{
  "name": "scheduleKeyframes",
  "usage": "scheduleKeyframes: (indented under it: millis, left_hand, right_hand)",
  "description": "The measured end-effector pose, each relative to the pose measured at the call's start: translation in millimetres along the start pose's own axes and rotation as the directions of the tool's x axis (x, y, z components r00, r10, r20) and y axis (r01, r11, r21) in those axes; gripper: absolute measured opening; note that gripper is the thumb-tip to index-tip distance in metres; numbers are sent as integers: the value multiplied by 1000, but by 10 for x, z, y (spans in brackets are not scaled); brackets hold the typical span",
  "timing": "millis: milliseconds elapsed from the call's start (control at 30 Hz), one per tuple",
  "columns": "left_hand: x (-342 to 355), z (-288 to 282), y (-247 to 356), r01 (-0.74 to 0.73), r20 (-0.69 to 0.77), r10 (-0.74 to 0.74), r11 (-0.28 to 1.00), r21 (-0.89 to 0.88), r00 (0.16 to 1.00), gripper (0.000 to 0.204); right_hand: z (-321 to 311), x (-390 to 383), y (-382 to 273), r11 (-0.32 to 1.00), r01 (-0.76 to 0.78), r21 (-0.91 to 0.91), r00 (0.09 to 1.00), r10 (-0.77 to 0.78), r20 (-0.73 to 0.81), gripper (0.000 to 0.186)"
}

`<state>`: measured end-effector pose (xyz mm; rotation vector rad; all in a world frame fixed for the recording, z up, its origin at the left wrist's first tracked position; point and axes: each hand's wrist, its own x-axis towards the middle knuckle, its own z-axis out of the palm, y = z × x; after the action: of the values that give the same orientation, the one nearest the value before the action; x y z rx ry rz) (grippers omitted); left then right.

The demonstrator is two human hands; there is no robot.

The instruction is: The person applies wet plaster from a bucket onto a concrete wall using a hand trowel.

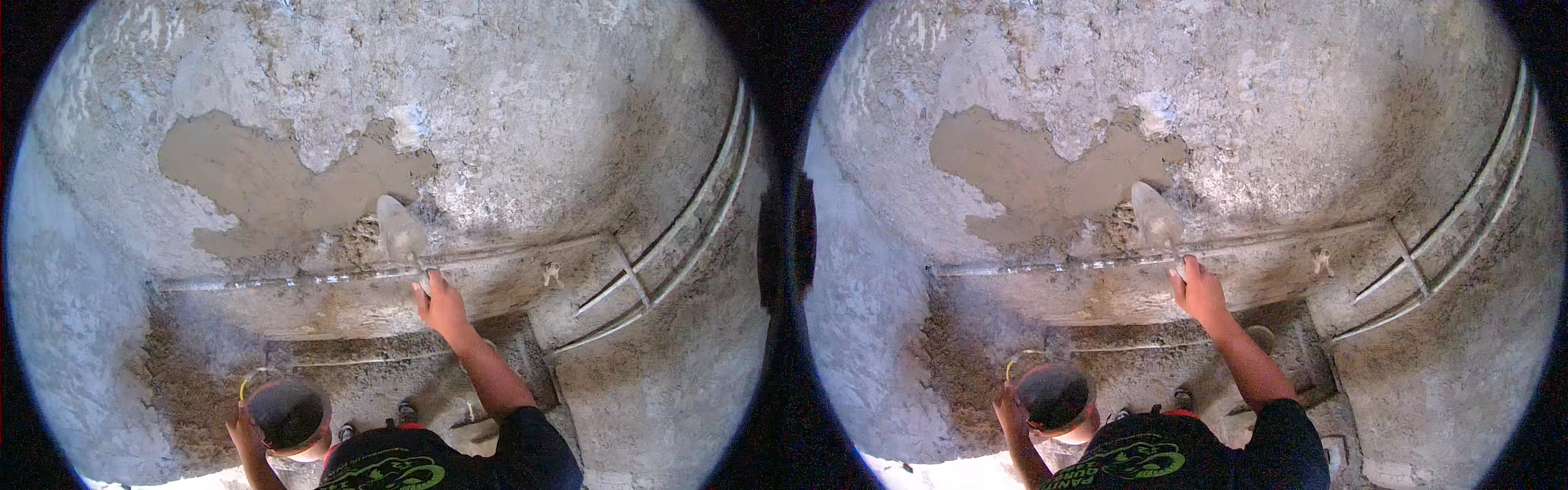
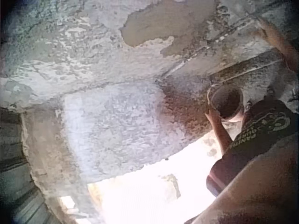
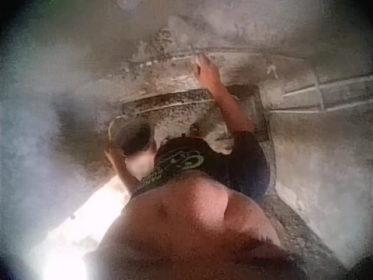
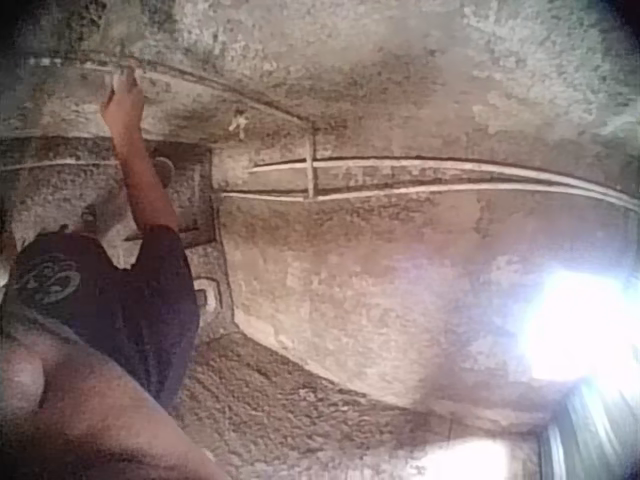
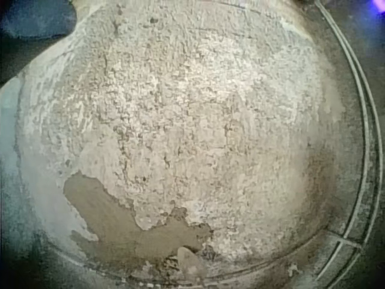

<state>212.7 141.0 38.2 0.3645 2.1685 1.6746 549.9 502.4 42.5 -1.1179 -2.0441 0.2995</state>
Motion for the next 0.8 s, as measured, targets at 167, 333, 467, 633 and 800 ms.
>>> scheduleKeyframes:
  millis: [167, 333, 467, 633, 800]
  left_hand:
    - [105, -23, -137, -23, -104, 14, 996, -84, 995, 42]
    - [268, -129, -248, 18, -41, -24, 992, -123, 999, 42]
    - [258, -268, -231, 104, 24, -101, 985, -138, 995, 39]
    - [284, -331, -204, 128, 78, -124, 990, -56, 989, 40]
    - [273, -451, -296, 160, 5, -161, 976, -147, 987, 41]
  right_hand:
    - [-86, 349, -97, 997, 67, 43, 964, -53, -261, 44]
    - [112, 655, -142, 995, -104, 7, 946, 101, -309, 41]
    - [322, 365, -231, 960, -232, 155, 944, 261, -203, 43]
    - [638, -316, -164, 948, -248, 197, 935, 288, -209, 42]
    - [492, -379, -508, 897, -239, 373, 908, 342, -240, 38]
